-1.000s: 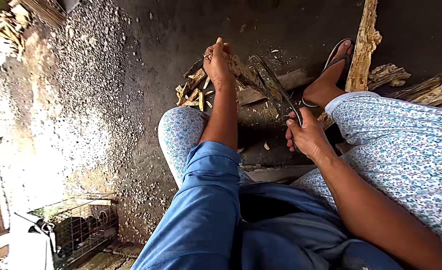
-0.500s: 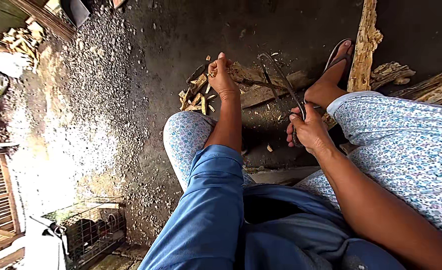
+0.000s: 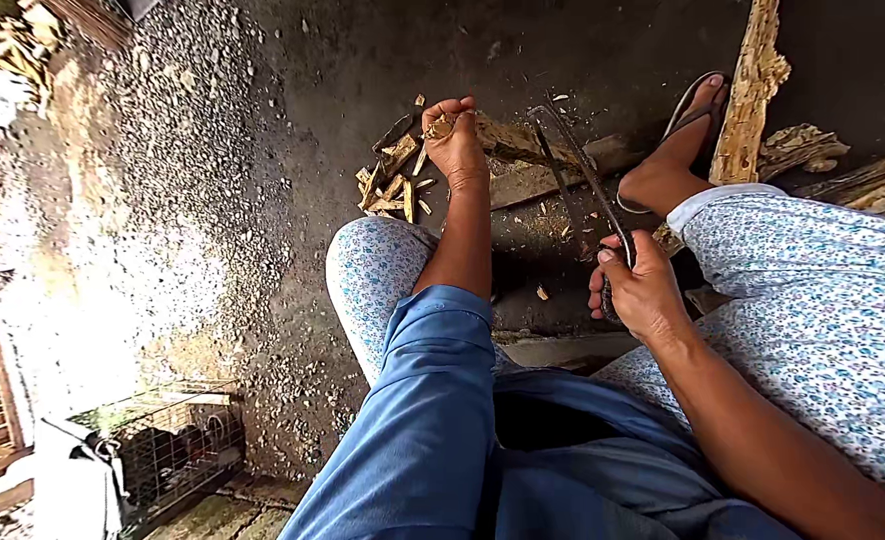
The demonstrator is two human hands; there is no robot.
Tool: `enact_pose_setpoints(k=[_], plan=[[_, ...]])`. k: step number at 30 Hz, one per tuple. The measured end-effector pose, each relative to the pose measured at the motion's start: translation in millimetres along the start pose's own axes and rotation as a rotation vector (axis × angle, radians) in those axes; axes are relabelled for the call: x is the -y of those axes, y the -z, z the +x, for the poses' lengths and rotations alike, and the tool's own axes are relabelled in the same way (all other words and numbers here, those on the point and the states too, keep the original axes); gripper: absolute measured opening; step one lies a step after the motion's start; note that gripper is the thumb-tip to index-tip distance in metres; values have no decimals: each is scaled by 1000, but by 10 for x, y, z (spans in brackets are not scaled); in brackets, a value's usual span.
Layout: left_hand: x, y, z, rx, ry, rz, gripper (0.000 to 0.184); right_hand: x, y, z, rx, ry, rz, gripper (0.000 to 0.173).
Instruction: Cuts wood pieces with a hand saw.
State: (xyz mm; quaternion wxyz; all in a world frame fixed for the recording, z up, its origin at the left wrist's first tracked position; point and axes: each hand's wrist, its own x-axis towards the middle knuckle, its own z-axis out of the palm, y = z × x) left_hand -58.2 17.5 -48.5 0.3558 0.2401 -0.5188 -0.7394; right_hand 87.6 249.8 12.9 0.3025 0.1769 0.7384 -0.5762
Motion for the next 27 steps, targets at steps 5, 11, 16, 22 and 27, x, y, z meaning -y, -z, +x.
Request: enact_pose_setpoints(k=[5,11,16,22,27], plan=[[-16,4,22,-49,40,79,23,-2,-22,29,15,-6,-57,26],[-120,-64,-93,45,43,207,20,23,42,-5,12,-37,19,23],[-249,-61,-235,86,118,350,23,8,54,-54,20,-25,-3,22],[-311,-36,-297,110,198,451,34,-24,90,-28,30,-12,-140,25],[-365,-93,-423,160,204,466,36,31,121,-92,16,-47,-57,25]])
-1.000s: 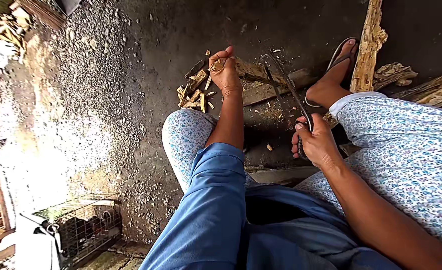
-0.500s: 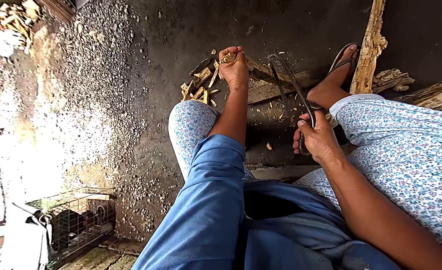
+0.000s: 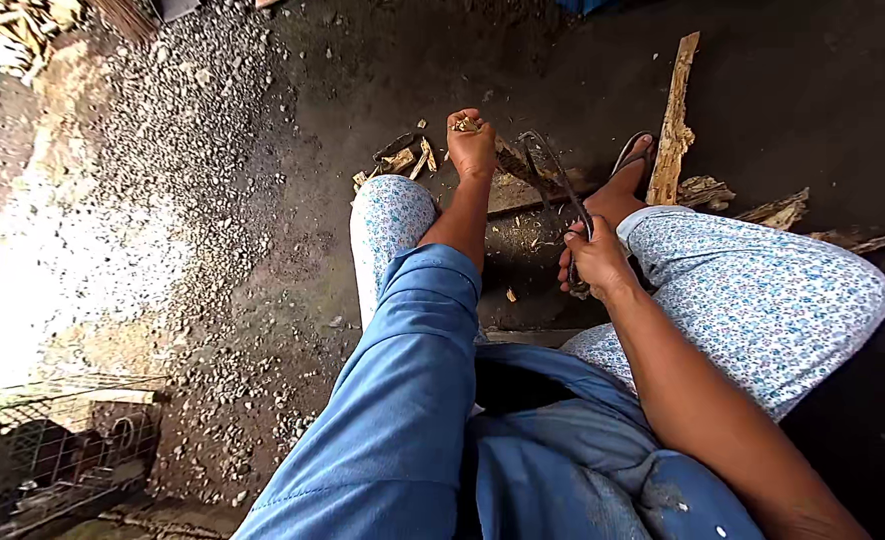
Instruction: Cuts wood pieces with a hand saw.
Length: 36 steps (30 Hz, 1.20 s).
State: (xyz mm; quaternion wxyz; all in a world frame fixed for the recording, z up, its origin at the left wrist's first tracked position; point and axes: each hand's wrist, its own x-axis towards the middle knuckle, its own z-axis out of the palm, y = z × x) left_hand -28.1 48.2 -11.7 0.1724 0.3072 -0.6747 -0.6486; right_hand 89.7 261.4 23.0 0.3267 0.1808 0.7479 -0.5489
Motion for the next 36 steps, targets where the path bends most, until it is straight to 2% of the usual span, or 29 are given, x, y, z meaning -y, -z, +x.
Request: enact_pose_setpoints(k=[6,15,22,31,36], plan=[[-74,-73,-72,16,-75,46,34,-20,41,-13,-22,10,51,24],[8,-88,-262,7,-128,31,34,88,45,-159,-31,-24,-29,27],[217,149,-159,-131,-31,-209,29,10,84,-64,14,-18,95,21],[218,182,-109,-62,-1,-302,24,8,-36,-168,-42,23,-46,24],[258,108,-86,39,-16,-299,24,-72,-53,-114,-76,12,-67,25]])
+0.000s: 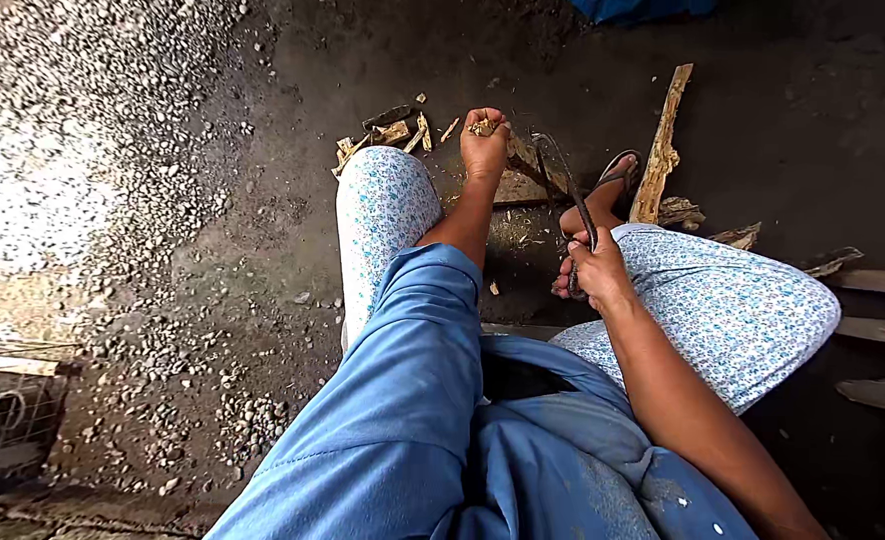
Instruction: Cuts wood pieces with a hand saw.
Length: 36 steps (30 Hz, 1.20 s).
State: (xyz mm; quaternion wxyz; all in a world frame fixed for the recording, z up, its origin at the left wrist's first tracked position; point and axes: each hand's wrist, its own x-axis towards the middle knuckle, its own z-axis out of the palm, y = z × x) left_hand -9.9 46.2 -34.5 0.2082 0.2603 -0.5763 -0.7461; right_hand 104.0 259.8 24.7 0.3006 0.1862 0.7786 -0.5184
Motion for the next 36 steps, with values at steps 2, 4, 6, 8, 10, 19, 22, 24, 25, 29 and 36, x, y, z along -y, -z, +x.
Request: enact_pose_setpoints(k=[2,4,6,8,10,19,22,24,25,29,36], plan=[[17,36,41,-2,13,-9,24,-40,-4,37,4,0,11,25],[22,65,57,-15,11,-29,26,-39,-14,47,6,-9,-11,28],[26,67,60,-11,2,-43,27,-27,-24,43,-2,-29,-29,31],[41,69,62,1,11,-41,28,-35,-33,51,-25,-35,-34,27],[42,79,68,19,14,-41,26,-40,-41,56,-30,-38,-35,26],[47,96,118,154,-38,-25,20,9,-67,11,-35,-2,-66,26],[66,76,150,179,-86,-35,17,22,-4,-26,-40,4,-17,25],[57,83,180,173,-84,-40,17,47,46,-71,-45,-2,15,25],[57,87,201,169,-77,-45,17,39,61,-89,-55,1,34,24],[62,151,293,134,-3,-26,15,-45,111,-92,-84,29,54,25],[33,267,359,8,154,-13,13,-10,109,-49,-42,74,79,24]])
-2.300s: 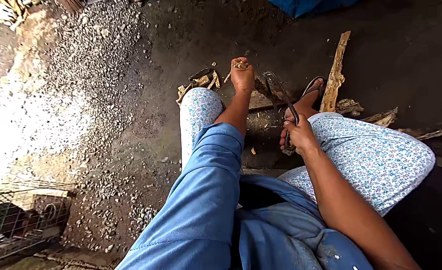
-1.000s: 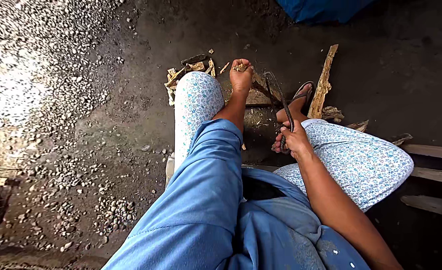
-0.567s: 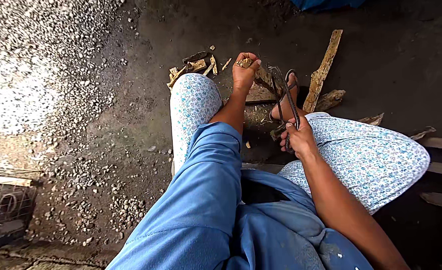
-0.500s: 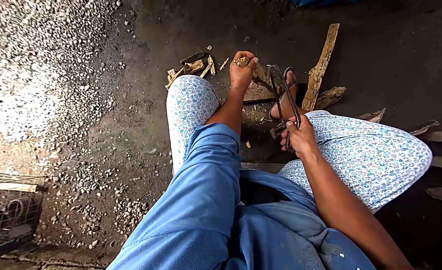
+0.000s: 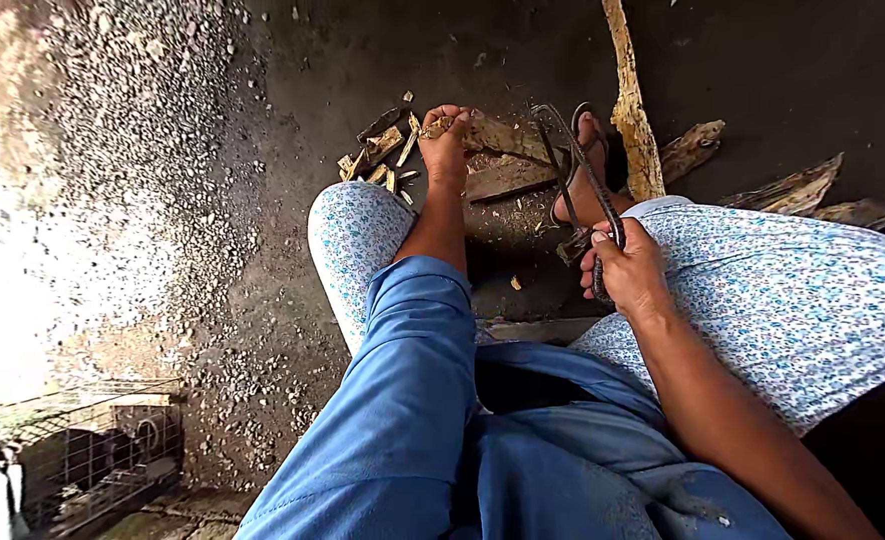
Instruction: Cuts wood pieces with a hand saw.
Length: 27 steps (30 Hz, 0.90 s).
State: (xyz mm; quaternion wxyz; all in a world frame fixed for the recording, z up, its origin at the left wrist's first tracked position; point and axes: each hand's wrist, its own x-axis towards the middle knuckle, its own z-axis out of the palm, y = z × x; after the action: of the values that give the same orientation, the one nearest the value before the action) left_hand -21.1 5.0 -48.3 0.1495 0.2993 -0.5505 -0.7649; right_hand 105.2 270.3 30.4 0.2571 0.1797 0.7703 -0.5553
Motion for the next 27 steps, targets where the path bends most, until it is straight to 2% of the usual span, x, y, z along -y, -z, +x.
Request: enact_pose_setpoints(k=[7,20,22,27], plan=[[-4,35,3,-76,65,17,13,-2,-83,49,37,1,-47,26],[30,36,50,-65,33,5,13,34,-162,30,88,-100,-76,23],[38,45,45,-48,16,5,13,70,-275,170,103,-78,-109,26],[50,63,-20,-55,29,-22,13,247,-635,1118,91,-35,-231,28]])
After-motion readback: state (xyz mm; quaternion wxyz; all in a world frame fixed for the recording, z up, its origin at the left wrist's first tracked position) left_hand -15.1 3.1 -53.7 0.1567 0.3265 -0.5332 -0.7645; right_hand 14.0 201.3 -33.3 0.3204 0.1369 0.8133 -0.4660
